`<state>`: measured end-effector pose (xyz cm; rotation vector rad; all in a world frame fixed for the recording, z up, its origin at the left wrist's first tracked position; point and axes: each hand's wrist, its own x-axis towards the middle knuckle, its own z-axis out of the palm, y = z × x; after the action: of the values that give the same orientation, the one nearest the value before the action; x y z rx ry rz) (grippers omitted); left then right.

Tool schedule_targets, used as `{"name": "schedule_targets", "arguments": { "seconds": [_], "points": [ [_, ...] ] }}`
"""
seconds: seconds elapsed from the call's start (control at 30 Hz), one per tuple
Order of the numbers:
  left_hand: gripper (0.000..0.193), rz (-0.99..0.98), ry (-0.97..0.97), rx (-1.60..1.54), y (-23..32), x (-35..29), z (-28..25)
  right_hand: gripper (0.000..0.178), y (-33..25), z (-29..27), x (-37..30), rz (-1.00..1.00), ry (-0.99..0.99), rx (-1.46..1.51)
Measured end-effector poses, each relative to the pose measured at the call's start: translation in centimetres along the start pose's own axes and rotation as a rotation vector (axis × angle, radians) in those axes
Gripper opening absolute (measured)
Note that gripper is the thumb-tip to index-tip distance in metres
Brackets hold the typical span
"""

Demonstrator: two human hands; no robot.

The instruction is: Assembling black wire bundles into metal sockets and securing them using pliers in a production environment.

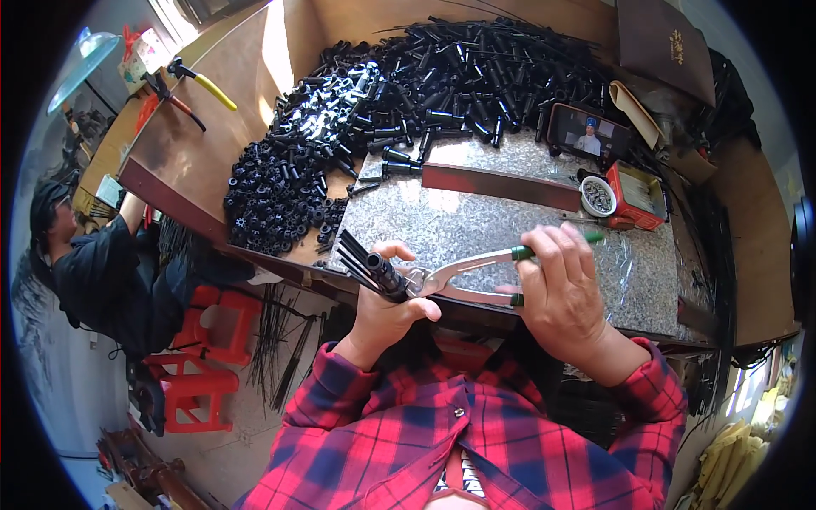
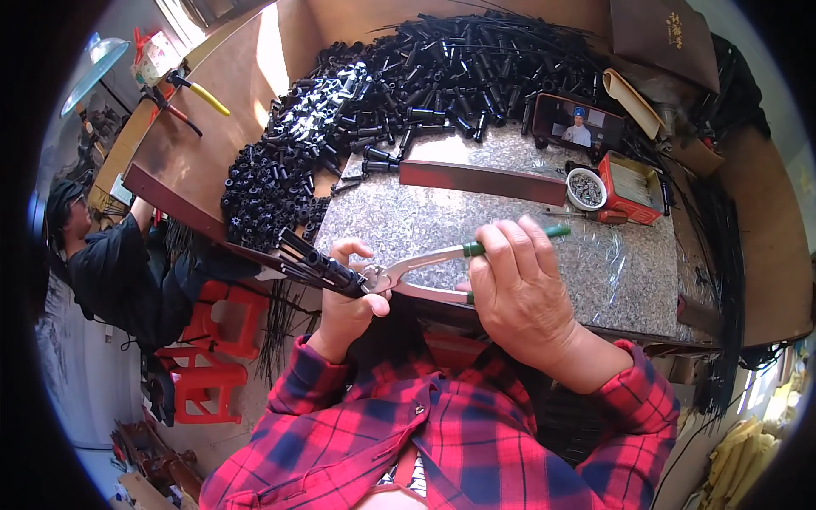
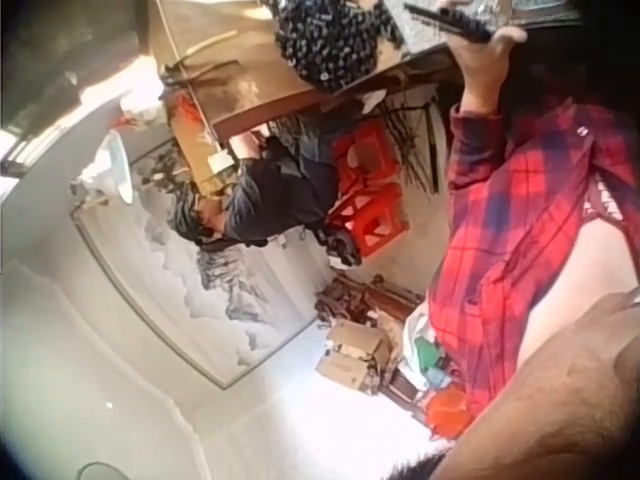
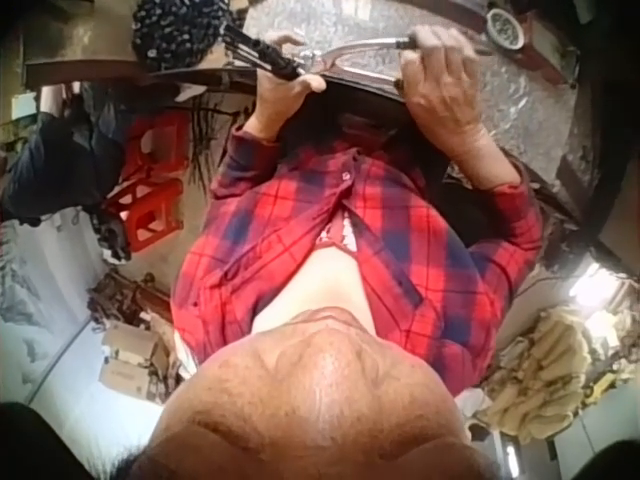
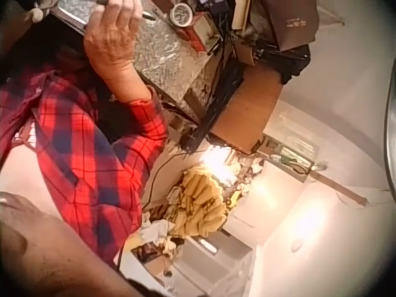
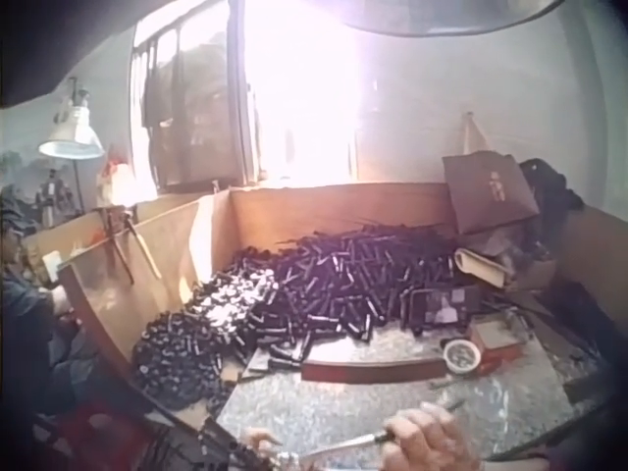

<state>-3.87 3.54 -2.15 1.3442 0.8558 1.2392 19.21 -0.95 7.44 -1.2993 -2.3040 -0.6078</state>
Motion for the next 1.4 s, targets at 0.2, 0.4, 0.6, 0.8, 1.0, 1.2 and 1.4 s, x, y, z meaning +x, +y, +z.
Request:
{"name": "schedule_targets", "arguments": {
  "seconds": [0.2,0.4,0.6,0.8,1.0,1.2,1.4],
  "points": [
    [0.075,-0.045,-0.196,-0.108,0.0,0.7,-0.7,0.026,0.2,0.0,-2.2,0.019,-0.364,0.445],
    [0.070,-0.023,-0.301,-0.113,1.7,1.1,0.3,0.039,-0.2,-0.1,-3.0,0.672,-1.191,1.757],
    [0.052,-0.041,-0.224,0.047,1.7,1.0,0.0,0.050,-1.2,-1.3,-2.2,0.488,-0.824,1.126],
    [0.054,-0.007,-0.323,-0.028,1.5,1.5,-0.3,0.025,-0.5,-1.5,-3.3,1.030,-1.120,1.809],
    [0.050,-0.154,-0.298,-0.182,2.2,1.4,0.3,0.036,-1.6,-1.3,-2.8,0.787,-1.001,1.395],
    [0.039,-0.009,-0.257,-0.076,1.6,1.2,-0.4,0.024,-0.8,0.6,-3.4,0.020,-0.140,0.371],
    [0.039,-0.048,-0.382,-0.183,1.4,1.7,0.0,0.026,0.0,1.8,-6.2,0.860,-0.999,1.790]
  ]
}}
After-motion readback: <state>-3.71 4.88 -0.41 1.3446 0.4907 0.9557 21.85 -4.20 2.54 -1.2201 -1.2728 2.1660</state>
